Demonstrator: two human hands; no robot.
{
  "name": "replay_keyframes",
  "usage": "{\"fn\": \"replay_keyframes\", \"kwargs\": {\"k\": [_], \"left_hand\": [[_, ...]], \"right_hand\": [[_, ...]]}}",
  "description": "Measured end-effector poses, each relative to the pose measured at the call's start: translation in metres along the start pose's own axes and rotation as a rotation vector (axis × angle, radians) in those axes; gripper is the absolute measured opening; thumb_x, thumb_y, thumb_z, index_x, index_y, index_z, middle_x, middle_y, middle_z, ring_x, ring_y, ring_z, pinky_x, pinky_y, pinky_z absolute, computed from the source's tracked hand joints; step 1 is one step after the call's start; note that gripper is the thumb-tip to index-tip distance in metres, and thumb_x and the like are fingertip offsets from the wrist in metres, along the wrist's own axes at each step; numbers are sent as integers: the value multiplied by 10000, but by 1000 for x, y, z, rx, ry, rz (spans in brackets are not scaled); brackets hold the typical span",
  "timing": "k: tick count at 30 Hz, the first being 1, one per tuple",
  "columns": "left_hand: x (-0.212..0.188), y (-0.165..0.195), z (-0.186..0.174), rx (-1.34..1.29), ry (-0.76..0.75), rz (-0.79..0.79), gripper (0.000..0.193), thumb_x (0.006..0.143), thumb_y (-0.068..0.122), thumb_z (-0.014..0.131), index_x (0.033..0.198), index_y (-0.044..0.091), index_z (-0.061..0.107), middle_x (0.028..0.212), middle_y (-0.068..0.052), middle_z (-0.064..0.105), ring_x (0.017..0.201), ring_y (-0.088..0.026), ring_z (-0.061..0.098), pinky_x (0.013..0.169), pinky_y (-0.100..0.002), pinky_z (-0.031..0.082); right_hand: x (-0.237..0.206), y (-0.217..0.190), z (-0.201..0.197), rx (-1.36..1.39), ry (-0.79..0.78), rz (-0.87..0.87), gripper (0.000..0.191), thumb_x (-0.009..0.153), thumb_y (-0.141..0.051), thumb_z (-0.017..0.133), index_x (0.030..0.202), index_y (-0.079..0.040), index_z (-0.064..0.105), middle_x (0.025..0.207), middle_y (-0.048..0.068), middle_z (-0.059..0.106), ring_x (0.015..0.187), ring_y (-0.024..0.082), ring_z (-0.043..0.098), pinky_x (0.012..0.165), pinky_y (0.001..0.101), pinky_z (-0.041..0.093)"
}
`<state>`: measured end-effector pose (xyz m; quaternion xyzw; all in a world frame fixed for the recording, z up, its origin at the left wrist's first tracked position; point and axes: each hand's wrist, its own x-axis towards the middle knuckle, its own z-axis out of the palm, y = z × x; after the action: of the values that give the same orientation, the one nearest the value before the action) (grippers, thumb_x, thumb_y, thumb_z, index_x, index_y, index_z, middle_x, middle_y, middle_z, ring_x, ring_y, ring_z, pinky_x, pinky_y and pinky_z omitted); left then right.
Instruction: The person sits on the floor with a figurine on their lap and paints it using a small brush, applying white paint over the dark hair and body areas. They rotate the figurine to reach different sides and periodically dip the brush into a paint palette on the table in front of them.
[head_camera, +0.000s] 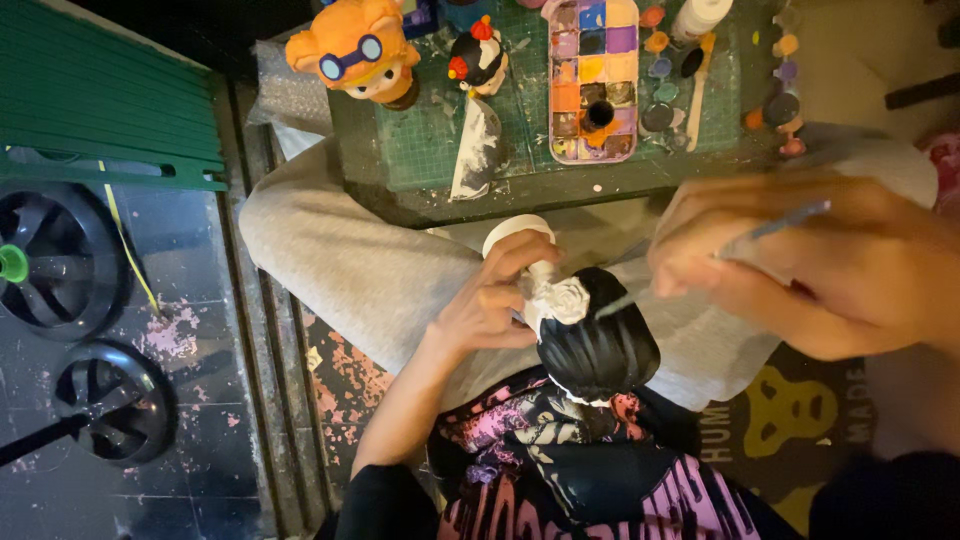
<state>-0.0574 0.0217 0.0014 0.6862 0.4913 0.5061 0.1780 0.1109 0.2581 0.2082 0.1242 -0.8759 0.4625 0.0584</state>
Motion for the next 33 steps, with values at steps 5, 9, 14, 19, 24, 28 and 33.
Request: {"fn": "replay_keyframes", "kwargs": {"k": [5,9,14,19,24,28,33], "left_hand": [[1,0,-1,-9,1,8,481,741,141,896,884,55,445,1449,-189,521,1405,-406,473,1158,-522,458],[-1,-1,0,18,-14,0,384,722,121,877,935,58,563,1446,-178,533,1406,-397,474,1165,-500,477],[-4,-3,-1,-2,-22,-22,402,671,106,853,858,35,505,1445,-188,533,1416,-393,466,1161,-503,464],[-6,-3,0,33,-35,-50,401,619,127,861,851,22,552,1441,-194,527,1415,-402,452,1158,-512,452],[-5,-3,0,35,-35,-49,364,594,114,852,876,32,638,1444,-167,539,1420,-393,456,1158,-490,474],[-4,-3,0,36,-16,-31,384,603,108,862,869,33,595,1439,-173,526,1408,-391,464,1156,-502,467],[-3,-3,-1,20,-3,-10,419,635,99,882,861,33,535,1438,-174,527,1392,-402,478,1143,-504,476]], "right_hand": [[-6,1,0,4,-36,21,106,978,-83,612,1039,-13,662,964,90,729,855,223,748,710,326,572],[-12,6,1,-96,18,-35,63,989,-73,594,941,-32,593,975,117,727,858,249,733,685,326,564],[-14,8,4,-72,-16,29,52,976,-58,612,955,-22,643,932,95,743,806,198,713,606,291,561],[-13,4,6,-26,62,-77,101,972,-25,596,893,-19,533,957,110,723,844,253,743,653,314,590],[-9,1,6,-44,89,-120,153,959,-14,615,881,-20,484,992,123,722,866,293,734,671,344,587],[-8,1,6,-22,93,-113,117,950,-4,603,900,9,498,981,121,727,858,304,733,663,356,587],[-11,3,6,-27,108,-141,199,965,1,607,848,-23,449,976,140,722,852,309,727,661,361,583]]}}
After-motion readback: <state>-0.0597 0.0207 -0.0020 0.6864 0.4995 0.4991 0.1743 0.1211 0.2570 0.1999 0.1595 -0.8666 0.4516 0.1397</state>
